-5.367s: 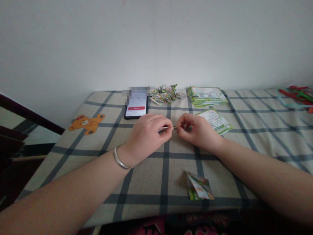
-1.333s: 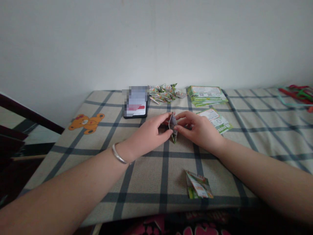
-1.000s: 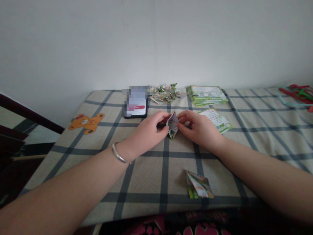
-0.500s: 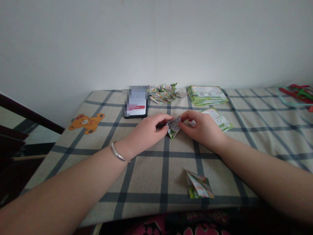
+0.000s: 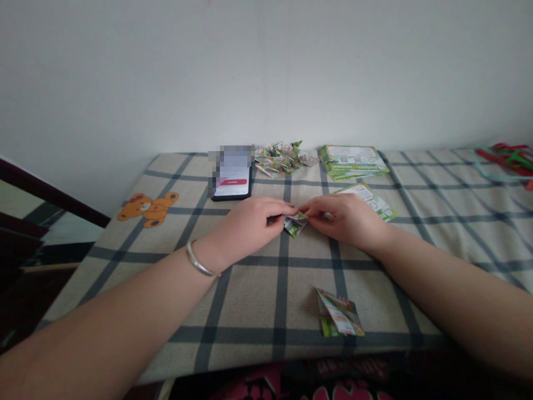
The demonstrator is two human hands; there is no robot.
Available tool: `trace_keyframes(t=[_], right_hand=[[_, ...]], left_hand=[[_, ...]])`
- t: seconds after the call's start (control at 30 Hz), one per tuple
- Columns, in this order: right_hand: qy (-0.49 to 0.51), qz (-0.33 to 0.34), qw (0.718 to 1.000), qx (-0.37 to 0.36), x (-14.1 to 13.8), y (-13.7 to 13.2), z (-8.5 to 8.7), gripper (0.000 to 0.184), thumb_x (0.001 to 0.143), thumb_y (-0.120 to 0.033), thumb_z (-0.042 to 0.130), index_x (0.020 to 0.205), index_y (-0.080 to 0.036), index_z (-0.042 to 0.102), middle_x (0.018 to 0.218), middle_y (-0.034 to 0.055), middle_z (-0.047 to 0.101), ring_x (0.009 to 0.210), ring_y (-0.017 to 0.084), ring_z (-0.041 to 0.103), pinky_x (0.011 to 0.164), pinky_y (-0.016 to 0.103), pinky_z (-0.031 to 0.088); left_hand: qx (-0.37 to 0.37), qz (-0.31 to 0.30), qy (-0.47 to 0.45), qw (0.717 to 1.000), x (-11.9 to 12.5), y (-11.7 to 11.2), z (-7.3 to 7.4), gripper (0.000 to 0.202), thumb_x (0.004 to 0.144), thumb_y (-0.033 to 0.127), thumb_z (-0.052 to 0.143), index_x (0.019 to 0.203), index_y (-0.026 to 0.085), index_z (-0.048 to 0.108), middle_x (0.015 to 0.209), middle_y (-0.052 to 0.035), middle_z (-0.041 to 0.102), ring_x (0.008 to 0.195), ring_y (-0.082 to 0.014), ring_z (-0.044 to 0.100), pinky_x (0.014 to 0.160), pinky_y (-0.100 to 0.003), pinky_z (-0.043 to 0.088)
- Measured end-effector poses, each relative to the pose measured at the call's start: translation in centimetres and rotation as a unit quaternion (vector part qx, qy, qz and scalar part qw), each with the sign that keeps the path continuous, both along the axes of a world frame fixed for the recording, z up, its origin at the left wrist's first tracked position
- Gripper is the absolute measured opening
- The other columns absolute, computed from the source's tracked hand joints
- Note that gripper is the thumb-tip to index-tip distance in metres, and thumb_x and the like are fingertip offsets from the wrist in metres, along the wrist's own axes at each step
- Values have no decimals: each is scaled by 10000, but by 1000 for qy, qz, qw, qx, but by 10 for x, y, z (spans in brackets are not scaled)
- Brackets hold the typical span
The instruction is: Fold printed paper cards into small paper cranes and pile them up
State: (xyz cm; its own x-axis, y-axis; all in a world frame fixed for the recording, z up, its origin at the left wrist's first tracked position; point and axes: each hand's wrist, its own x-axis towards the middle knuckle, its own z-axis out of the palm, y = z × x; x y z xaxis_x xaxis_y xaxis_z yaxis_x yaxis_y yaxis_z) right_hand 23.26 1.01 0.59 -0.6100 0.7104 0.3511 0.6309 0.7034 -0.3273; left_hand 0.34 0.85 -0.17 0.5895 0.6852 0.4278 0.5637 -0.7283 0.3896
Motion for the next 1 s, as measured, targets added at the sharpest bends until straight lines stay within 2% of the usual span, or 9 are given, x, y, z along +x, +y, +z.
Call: trace_keyframes(t=[0.23,0.63,0.77,0.9,1.0], right_hand=[[-35,82,996,20,4,4,1,166,905,-198,553,947,-197,714,1009,62,754,843,176,693,719,271,487],[-97,112,988,37,8,3,6,234,965,-268,503,904,-211,722,1029,65,734,853,172,672,704,277,461],[-123,106,986,45,6,1,8,260,988,-280,469,978,-206,719,1035,62,733,851,171,668,698,282,453],[-150,82,984,56,3,-2,10,249,974,-226,474,978,-181,719,961,84,733,798,184,662,685,302,450],[-164,80,981,62,3,-3,9,251,973,-231,471,946,-177,715,888,76,726,764,181,653,671,298,441]], left_hand=[[52,-17,79,995,-1,-7,7,281,876,134,568,1107,208,709,1155,-28,723,1070,-182,666,981,-367,526],[58,-31,124,990,-1,-6,5,247,904,173,560,1092,199,719,1160,-54,704,1067,-213,635,978,-407,510],[50,-22,133,990,0,-8,6,230,893,159,559,1041,201,729,1170,-73,679,1069,-216,624,975,-410,507],[39,-19,139,989,0,-8,8,212,892,153,547,980,196,735,1158,-80,670,1071,-222,618,975,-423,502],[38,-19,134,990,1,-8,6,223,900,165,539,1033,191,716,1160,-79,670,1076,-224,613,985,-425,492]])
